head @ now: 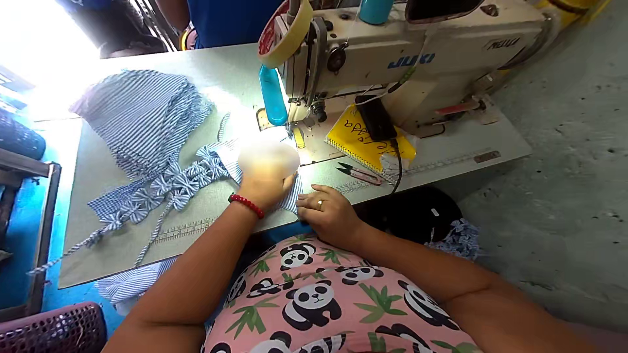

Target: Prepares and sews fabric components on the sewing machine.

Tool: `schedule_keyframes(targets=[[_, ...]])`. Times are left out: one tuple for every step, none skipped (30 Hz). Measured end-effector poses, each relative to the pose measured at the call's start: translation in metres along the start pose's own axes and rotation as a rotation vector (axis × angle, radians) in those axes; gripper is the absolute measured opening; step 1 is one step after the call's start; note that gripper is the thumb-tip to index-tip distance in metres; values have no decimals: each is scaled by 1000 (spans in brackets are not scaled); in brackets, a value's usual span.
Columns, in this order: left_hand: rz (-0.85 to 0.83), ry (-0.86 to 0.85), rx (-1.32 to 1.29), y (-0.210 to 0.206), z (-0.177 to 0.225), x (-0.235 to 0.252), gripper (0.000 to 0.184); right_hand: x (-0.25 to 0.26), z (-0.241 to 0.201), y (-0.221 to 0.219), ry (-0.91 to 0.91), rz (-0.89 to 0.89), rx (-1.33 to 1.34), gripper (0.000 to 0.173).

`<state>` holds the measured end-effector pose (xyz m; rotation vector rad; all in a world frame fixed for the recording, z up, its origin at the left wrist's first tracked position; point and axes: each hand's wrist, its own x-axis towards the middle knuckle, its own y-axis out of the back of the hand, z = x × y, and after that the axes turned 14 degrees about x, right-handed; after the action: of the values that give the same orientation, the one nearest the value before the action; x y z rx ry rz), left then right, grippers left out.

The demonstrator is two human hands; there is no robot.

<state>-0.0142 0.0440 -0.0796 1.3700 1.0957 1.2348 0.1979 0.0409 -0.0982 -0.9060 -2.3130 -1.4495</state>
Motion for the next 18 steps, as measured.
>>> schedule_keyframes(targets=[[-4, 18, -6, -1, 2, -1, 52, -3, 1, 3, -6, -5, 9, 21], [-9, 33, -13, 0, 3, -3, 53, -5, 2, 5, -12, -7, 16, 22], [-14, 41, -17, 0, 5, -4, 54, -6, 2, 6, -13, -5, 19, 22], [-7, 43, -18, 1, 6, -4, 55, -6, 3, 7, -12, -1, 18, 22], [-1, 45, -16, 1, 6, -4, 56, -6, 4, 8, -9, 0, 17, 22], [0, 48, -13, 1, 6, -4, 56, -6, 5, 8, -5, -3, 20, 21], [2, 50, -13, 1, 5, -3, 56, -5, 5, 9, -1, -10, 24, 21], [3, 51, -10, 1, 5, -3, 56, -4, 6, 8, 4, -14, 29, 21], [6, 48, -7, 1, 4, -3, 56, -3, 6, 8, 9, -16, 30, 21], [7, 45, -6, 0, 3, -3, 56, -2, 7, 8, 13, -18, 32, 21], [12, 42, -8, 0, 3, -3, 56, -1, 7, 8, 17, -20, 38, 21], [15, 39, -12, -1, 2, -2, 55, 0, 8, 8, 21, -22, 38, 21], [4, 40, -13, -1, 1, -2, 55, 1, 9, 7, 25, -22, 38, 21], [-16, 42, -11, -1, -1, -1, 56, 2, 10, 7, 27, -21, 37, 21], [-30, 42, -11, -1, -2, 0, 57, 3, 11, 7, 30, -17, 37, 22], [-40, 43, -5, -2, -4, 2, 58, 4, 13, 7, 31, -12, 36, 22], [-46, 43, 0, -2, -6, 4, 58, 5, 15, 6, 31, -8, 35, 22], [-45, 43, 4, -2, -7, 6, 60, 6, 17, 6, 34, -4, 31, 21]])
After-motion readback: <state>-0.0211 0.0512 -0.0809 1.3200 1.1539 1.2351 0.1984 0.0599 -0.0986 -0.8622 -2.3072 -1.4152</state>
